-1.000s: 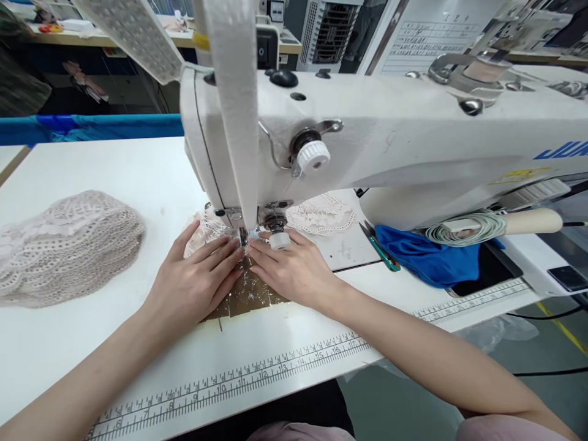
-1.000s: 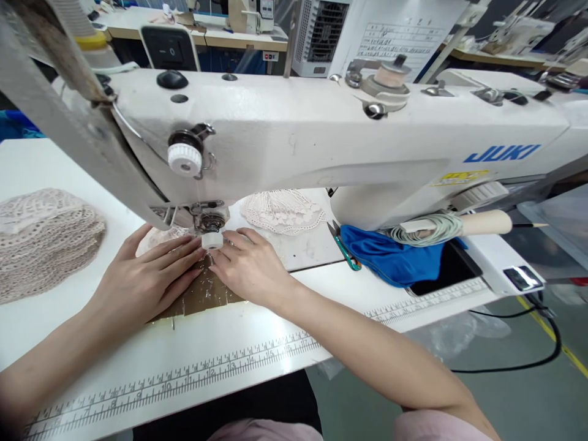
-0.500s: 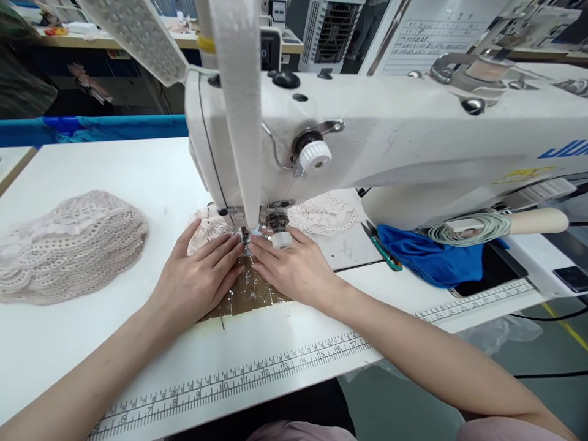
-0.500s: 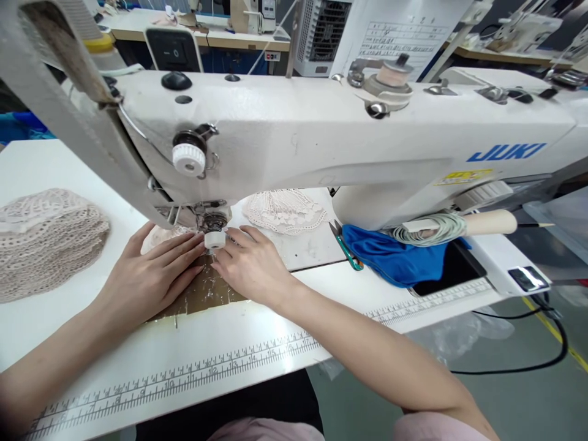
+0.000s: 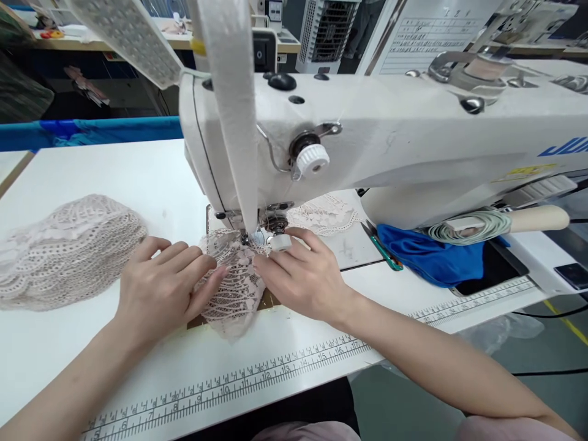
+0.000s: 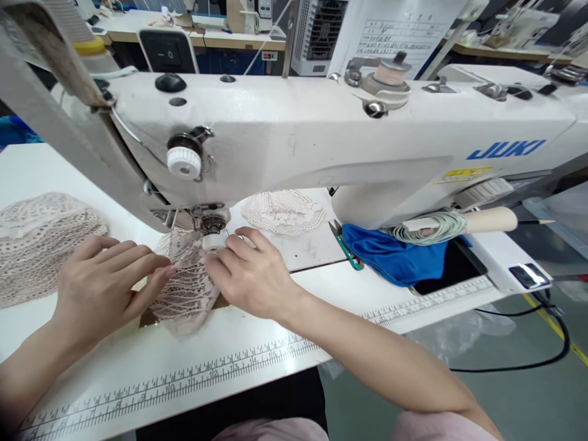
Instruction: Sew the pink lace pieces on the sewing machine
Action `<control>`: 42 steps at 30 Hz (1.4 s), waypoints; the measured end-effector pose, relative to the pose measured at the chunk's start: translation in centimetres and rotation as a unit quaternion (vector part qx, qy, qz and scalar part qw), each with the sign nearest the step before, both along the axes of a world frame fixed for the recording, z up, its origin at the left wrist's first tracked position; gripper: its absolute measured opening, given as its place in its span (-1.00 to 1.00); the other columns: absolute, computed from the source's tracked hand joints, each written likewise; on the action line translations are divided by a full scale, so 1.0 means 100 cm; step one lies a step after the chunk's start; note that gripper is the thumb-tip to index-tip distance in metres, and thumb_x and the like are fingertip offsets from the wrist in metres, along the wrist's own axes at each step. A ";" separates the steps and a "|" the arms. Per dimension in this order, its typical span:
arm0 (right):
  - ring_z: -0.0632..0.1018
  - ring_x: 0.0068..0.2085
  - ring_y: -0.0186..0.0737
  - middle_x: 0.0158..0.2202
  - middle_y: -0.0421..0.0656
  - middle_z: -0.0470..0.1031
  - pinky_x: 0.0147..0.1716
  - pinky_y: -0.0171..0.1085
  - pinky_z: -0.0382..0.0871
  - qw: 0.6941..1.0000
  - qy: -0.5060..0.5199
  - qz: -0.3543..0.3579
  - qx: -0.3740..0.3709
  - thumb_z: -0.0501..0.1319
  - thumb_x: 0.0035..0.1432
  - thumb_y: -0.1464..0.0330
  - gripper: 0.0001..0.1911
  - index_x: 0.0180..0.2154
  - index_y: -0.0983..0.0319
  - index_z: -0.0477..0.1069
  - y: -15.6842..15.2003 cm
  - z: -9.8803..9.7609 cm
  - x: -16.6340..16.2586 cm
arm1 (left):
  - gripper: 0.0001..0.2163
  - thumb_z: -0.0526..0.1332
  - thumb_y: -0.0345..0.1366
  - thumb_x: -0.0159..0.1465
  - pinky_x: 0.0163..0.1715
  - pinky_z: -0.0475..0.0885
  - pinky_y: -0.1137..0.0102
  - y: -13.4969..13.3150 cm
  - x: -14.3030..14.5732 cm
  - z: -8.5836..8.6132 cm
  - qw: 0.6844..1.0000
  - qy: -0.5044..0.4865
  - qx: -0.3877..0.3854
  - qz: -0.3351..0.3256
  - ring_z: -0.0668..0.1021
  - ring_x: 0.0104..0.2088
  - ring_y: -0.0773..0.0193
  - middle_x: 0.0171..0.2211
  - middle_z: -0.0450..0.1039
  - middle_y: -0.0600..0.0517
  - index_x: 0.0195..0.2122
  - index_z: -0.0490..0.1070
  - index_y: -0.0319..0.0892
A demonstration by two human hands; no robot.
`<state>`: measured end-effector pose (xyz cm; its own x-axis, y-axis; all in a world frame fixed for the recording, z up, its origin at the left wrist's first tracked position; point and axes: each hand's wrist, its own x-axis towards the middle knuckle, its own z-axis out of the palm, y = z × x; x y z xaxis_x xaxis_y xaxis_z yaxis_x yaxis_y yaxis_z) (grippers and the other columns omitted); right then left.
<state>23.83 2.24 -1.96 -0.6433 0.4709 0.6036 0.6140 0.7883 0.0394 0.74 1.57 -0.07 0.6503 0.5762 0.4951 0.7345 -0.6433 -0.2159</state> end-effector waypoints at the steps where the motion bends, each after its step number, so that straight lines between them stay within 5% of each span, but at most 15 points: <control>1: 0.51 -0.13 -0.22 -0.28 -0.15 0.60 0.01 -0.17 0.32 1.000 0.000 0.018 -0.002 0.10 0.28 0.49 -0.81 -0.16 0.25 0.47 -0.002 0.000 -0.001 | -0.93 0.20 -0.32 0.27 -0.37 0.31 0.23 0.001 0.000 -0.001 1.000 0.002 -0.002 -0.014 0.56 -0.39 0.20 -0.38 0.58 0.03 -0.30 0.45 -0.16; 5: 0.51 -0.02 -0.20 -0.13 -0.10 0.57 0.07 -0.20 0.34 0.991 -0.026 0.090 -0.095 0.08 0.33 0.36 -0.75 -0.05 0.30 0.44 -0.011 0.002 -0.008 | -0.68 0.10 -0.38 0.32 0.01 0.29 0.13 0.009 0.000 -0.010 0.997 0.048 -0.049 -0.026 0.47 0.05 0.07 0.10 0.44 -0.04 0.10 0.33 -0.21; 8: 0.56 -0.11 -0.19 -0.16 -0.09 0.58 0.01 -0.20 0.39 0.988 -0.008 0.076 -0.132 0.06 0.35 0.30 -0.72 -0.12 0.32 0.47 -0.013 0.002 -0.011 | -0.65 0.01 -0.37 0.36 0.08 0.24 0.12 0.016 0.000 -0.017 0.995 0.041 -0.092 -0.004 0.46 0.07 0.11 0.11 0.42 -0.03 0.16 0.26 -0.20; 15: 0.40 0.17 -0.08 0.10 0.00 0.44 0.20 -0.13 0.26 0.984 -0.071 0.053 -0.153 0.11 0.32 0.21 -0.57 0.09 0.35 0.35 -0.008 -0.006 -0.014 | -0.64 -0.13 -0.24 0.39 0.18 0.19 0.04 0.028 0.009 -0.026 0.973 -0.024 -0.223 0.054 0.37 0.17 0.04 0.01 0.46 -0.14 0.11 0.21 -0.29; 18: 0.40 0.18 -0.08 0.11 0.02 0.44 0.16 -0.14 0.30 0.987 -0.084 0.039 -0.135 0.10 0.32 0.17 -0.55 0.07 0.36 0.35 -0.006 -0.007 -0.011 | -0.65 -0.08 -0.21 0.40 0.23 0.07 -0.08 0.022 0.012 -0.022 0.984 -0.003 -0.164 0.072 0.37 0.17 -0.03 0.00 0.49 -0.12 0.09 0.27 -0.25; 23: 0.54 -0.24 -0.22 -0.32 -0.14 0.59 -0.06 -0.19 0.37 0.998 -0.053 -0.028 -0.011 0.08 0.33 0.36 -0.76 -0.28 0.28 0.49 -0.006 0.001 -0.004 | -0.90 0.19 -0.30 0.29 0.14 0.26 0.06 0.011 0.009 -0.007 1.000 -0.020 0.006 0.002 0.57 -0.19 0.16 -0.31 0.60 0.08 -0.22 0.46 -0.13; 27: 0.53 -0.19 -0.24 -0.19 -0.13 0.58 -0.23 -0.27 0.36 0.996 -0.061 0.015 -0.056 0.10 0.26 0.49 -0.81 -0.24 0.29 0.50 -0.008 0.004 -0.003 | -0.81 0.17 -0.43 0.29 0.09 0.30 0.09 0.014 0.005 -0.008 0.999 0.007 -0.013 -0.053 0.56 -0.10 0.17 -0.13 0.58 0.03 -0.08 0.44 -0.20; 31: 0.53 -0.30 -0.22 -0.40 -0.12 0.56 -0.32 -0.25 0.35 0.997 -0.035 -0.021 -0.069 0.08 0.34 0.33 -0.65 -0.45 0.29 0.48 -0.006 0.003 -0.002 | -0.74 0.11 -0.52 0.30 0.11 0.28 0.08 0.017 0.005 -0.014 0.997 0.027 -0.035 -0.067 0.53 -0.04 0.16 -0.09 0.56 0.04 -0.03 0.43 -0.19; 37: 0.51 -0.08 -0.12 -0.09 0.01 0.54 -0.19 -0.21 0.39 0.987 -0.076 -0.062 -0.125 0.05 0.29 0.49 -0.74 -0.08 0.37 0.45 -0.001 -0.002 -0.003 | -0.72 0.13 -0.52 0.29 0.08 0.33 0.13 0.013 0.010 -0.019 0.996 0.019 -0.040 -0.079 0.51 -0.03 0.14 -0.11 0.55 -0.02 0.00 0.42 -0.24; 42: 0.41 0.09 0.01 0.04 0.04 0.48 0.01 -0.04 0.31 0.978 -0.079 -0.064 -0.183 0.02 0.24 0.48 -0.67 -0.02 0.38 0.42 0.009 -0.007 -0.002 | -0.71 0.17 -0.51 0.26 0.06 0.35 0.12 0.012 0.008 -0.020 0.995 0.027 -0.032 -0.089 0.50 -0.03 0.11 -0.09 0.54 0.01 0.00 0.44 -0.20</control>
